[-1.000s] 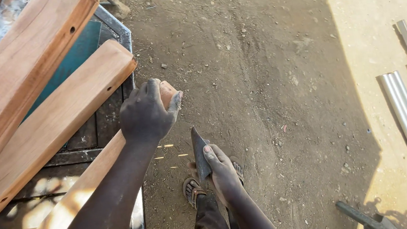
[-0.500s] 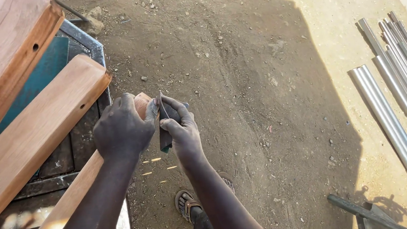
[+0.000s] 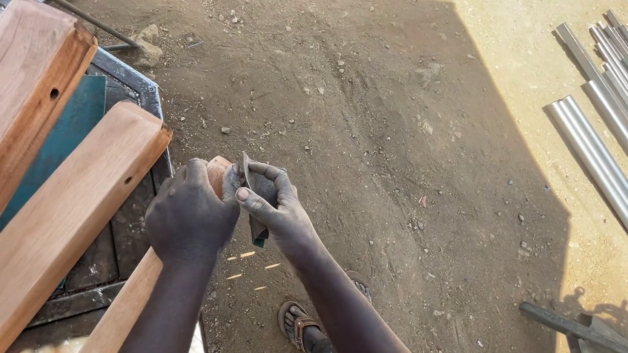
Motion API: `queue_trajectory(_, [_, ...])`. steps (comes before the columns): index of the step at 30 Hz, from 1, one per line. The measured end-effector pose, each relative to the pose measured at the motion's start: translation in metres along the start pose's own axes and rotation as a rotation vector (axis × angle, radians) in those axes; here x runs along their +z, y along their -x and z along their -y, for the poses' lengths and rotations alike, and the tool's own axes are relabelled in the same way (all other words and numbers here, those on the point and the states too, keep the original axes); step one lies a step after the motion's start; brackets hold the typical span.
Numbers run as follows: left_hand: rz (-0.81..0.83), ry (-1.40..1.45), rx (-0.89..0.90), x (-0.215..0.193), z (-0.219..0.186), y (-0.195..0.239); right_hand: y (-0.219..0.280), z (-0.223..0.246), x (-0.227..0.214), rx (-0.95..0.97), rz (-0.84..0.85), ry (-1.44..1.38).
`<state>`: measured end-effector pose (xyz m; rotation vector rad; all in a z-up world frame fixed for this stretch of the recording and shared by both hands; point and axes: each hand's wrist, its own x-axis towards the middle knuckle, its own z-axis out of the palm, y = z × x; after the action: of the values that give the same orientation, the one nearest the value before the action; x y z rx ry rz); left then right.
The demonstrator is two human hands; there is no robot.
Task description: Sanding wooden furniture components using an angle grinder and sandpaper
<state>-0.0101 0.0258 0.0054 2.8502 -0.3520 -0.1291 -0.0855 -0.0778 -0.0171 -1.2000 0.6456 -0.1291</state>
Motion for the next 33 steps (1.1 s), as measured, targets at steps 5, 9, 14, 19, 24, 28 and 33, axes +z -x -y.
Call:
queue_trajectory(5, [-0.016, 0.005, 0.010, 0.001, 0.001, 0.000, -0.001, -0.007, 0.006, -0.006, 0.013, -0.079])
queue_trajectory(9, [-0.018, 0.003, 0.011, 0.003, 0.002, -0.001, 0.004, 0.010, 0.006, -0.018, -0.015, 0.032])
queue_trajectory(14, [-0.015, 0.031, 0.010, 0.003, 0.002, -0.001, 0.010, 0.018, 0.015, -0.026, -0.128, 0.080])
queue_trajectory(19, [0.010, 0.015, -0.014, 0.001, 0.001, -0.002, 0.001, 0.001, 0.012, -0.026, -0.163, 0.098])
queue_trajectory(24, [0.046, 0.020, -0.037, -0.004, -0.001, -0.002, -0.009, -0.014, 0.019, -0.033, -0.146, 0.035])
queue_trajectory(28, [0.051, 0.027, -0.051, -0.001, -0.003, -0.003, -0.002, -0.007, 0.015, -0.037, -0.124, -0.032])
queue_trajectory(33, [0.060, 0.003, -0.053, 0.004, 0.005, -0.001, 0.002, -0.018, 0.010, -0.087, -0.158, -0.023])
